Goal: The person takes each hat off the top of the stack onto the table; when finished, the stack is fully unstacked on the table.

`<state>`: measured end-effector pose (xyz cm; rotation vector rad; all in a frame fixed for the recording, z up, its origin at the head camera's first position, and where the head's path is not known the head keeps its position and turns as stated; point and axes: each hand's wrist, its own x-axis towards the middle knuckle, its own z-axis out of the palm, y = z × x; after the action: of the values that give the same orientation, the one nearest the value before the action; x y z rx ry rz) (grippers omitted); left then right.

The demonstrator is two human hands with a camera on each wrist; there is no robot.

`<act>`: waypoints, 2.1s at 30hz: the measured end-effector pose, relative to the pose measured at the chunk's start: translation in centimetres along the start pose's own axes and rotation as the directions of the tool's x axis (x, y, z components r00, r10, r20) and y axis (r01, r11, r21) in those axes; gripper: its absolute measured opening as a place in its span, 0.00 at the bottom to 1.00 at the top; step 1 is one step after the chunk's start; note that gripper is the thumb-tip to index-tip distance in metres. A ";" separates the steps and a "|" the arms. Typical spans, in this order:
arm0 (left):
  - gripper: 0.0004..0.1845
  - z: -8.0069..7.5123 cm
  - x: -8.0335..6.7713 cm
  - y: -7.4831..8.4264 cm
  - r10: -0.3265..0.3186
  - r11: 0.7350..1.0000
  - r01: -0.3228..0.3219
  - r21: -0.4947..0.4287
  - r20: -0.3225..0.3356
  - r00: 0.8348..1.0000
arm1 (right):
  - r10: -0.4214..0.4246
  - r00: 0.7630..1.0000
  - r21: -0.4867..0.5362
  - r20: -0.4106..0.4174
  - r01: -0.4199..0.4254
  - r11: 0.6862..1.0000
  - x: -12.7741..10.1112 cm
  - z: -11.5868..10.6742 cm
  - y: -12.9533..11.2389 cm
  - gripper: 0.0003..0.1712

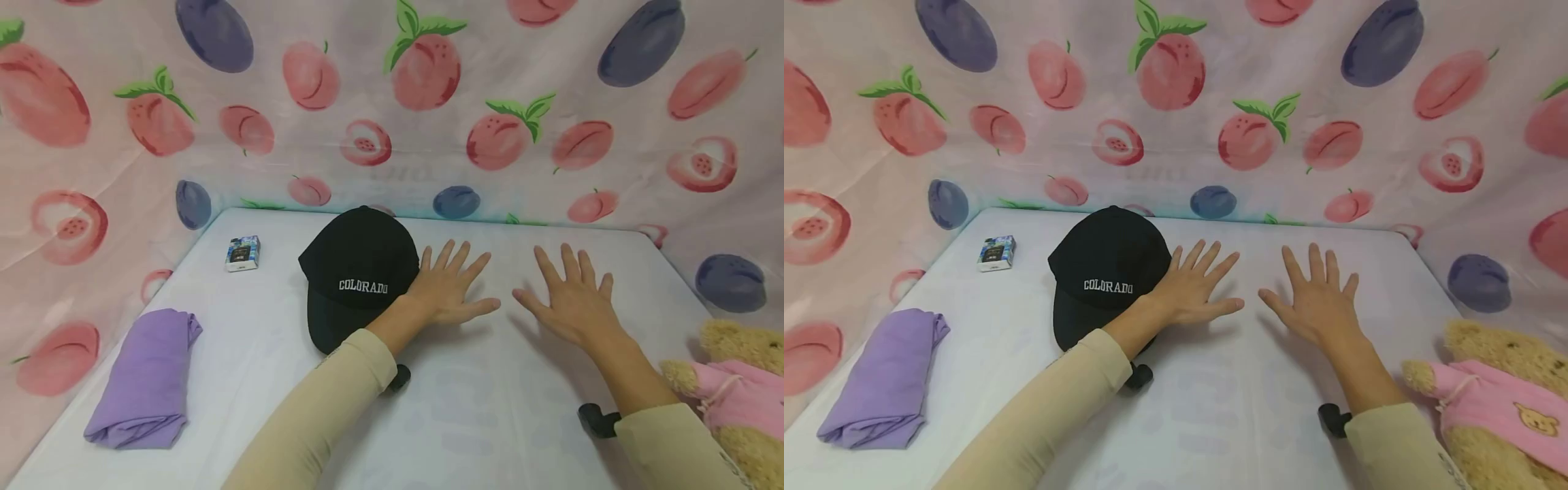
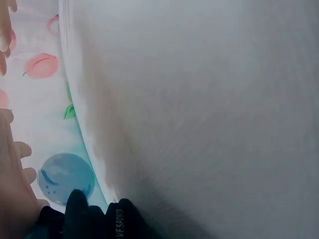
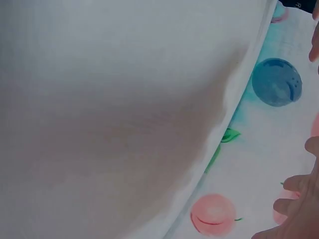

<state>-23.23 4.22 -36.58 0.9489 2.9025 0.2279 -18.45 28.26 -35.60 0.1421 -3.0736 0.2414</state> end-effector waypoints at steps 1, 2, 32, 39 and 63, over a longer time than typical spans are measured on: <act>0.46 0.0 -0.1 0.0 -0.001 1.000 0.001 0.006 0.002 1.000 | -0.001 1.000 0.002 0.000 0.001 1.000 0.0 0.0 0.1 0.57; 0.46 0.0 -0.1 0.0 -0.001 1.000 0.001 0.011 0.002 1.000 | -0.002 1.000 0.005 -0.001 0.002 1.000 0.0 0.0 0.1 0.57; 0.44 -1.7 -4.1 0.5 0.067 0.959 -0.112 -0.260 -0.178 0.982 | -0.078 0.988 0.380 -0.131 0.123 0.917 0.4 -2.5 -3.2 0.46; 0.42 -2.2 -5.3 0.3 0.061 0.939 -0.134 -0.317 -0.231 0.971 | -0.084 0.980 0.450 -0.178 0.157 0.879 0.8 -2.6 -4.2 0.43; 0.39 -5.3 -8.7 -2.2 -0.027 0.841 -0.171 -0.514 -0.356 0.934 | -0.084 0.988 0.665 -0.129 0.149 0.732 2.8 -2.1 -9.5 0.42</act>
<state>-18.14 -3.33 -31.50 0.9844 2.8090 1.2675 -20.23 19.03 -31.88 0.3377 -2.7045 1.3088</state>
